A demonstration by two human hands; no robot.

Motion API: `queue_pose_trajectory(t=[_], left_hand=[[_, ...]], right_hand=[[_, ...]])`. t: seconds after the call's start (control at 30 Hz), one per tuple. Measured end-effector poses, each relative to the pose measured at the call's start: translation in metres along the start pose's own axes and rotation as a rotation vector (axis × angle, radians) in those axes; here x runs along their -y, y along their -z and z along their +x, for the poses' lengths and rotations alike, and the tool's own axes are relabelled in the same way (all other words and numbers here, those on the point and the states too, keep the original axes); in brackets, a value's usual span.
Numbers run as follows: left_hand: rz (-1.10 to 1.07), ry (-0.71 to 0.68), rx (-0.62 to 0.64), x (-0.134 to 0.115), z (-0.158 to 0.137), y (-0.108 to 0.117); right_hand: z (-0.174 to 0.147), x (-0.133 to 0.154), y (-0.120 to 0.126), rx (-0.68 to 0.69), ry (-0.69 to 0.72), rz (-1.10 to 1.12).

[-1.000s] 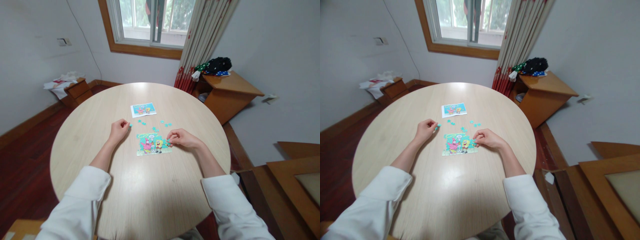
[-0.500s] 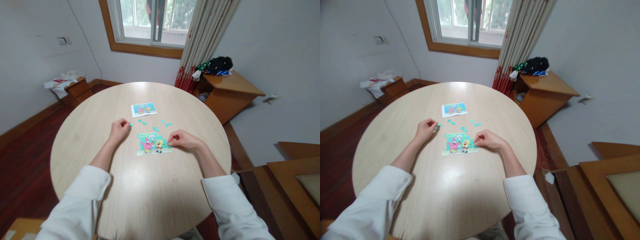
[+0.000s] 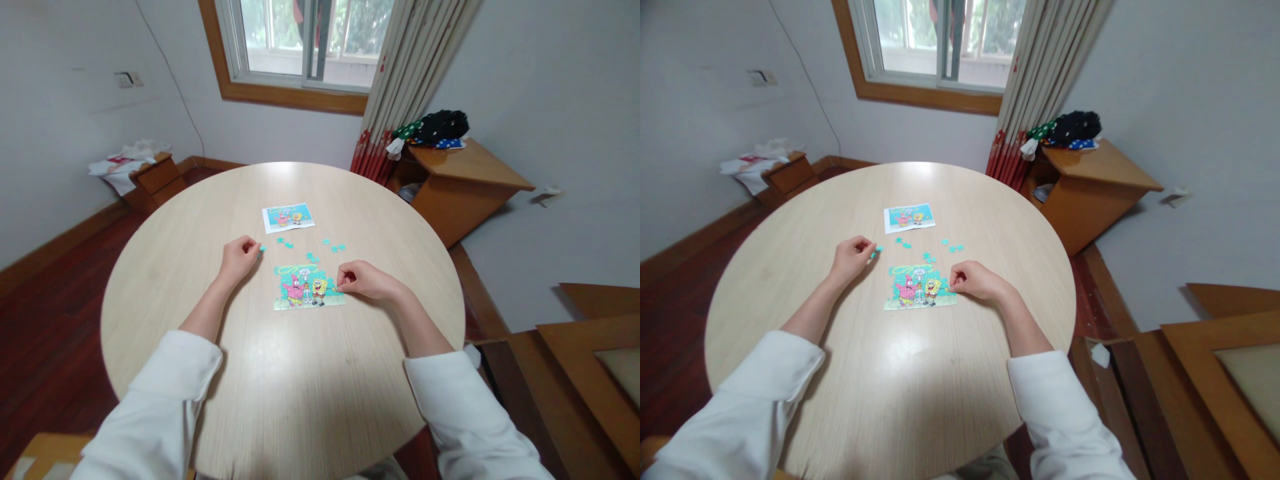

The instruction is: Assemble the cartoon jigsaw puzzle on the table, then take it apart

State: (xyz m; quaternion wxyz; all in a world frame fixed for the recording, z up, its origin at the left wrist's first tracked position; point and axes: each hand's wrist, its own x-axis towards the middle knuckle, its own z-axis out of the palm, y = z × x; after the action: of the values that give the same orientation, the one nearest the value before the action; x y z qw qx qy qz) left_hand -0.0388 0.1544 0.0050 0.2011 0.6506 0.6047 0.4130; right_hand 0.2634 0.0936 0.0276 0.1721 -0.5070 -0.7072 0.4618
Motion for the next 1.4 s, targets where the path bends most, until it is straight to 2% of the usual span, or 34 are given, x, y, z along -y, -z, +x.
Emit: queue_pose_trajectory(t=[0.27,0.4,0.47,0.57,0.63,0.77,0.9,1.0,1.17,1.4], left_hand=[[0.012,0.011,-0.001,-0.003,0.0,0.0],[0.014,0.009,0.0,-0.004,0.0,0.001],[0.015,0.008,-0.003,-0.003,0.0,0.001],[0.019,0.005,-0.007,-0.002,0.0,0.0],[0.021,0.008,-0.006,-0.001,0.001,0.0],[0.037,0.028,-0.017,0.001,0.002,-0.001],[0.054,0.051,-0.024,0.002,0.003,-0.001],[0.061,0.053,-0.033,0.003,0.004,-0.002],[0.065,0.058,-0.042,0.005,0.004,-0.001],[0.045,0.088,-0.059,0.006,0.006,-0.001]], right_hand=[[-0.001,0.007,0.0,0.0,-0.005,-0.081],[-0.001,0.004,0.001,-0.036,0.047,-0.003],[0.003,-0.003,0.004,-0.218,0.118,0.11],[0.017,-0.02,0.011,-0.673,0.161,0.191],[0.028,-0.032,0.014,-0.799,0.152,0.135],[0.042,-0.047,0.014,-0.789,0.158,-0.007],[0.048,-0.051,0.009,-0.774,0.239,-0.27],[0.053,-0.052,0.008,-0.736,0.234,-0.417],[0.067,-0.054,0.013,-0.73,0.186,-0.414],[0.081,-0.054,0.017,-0.748,0.185,-0.291]])
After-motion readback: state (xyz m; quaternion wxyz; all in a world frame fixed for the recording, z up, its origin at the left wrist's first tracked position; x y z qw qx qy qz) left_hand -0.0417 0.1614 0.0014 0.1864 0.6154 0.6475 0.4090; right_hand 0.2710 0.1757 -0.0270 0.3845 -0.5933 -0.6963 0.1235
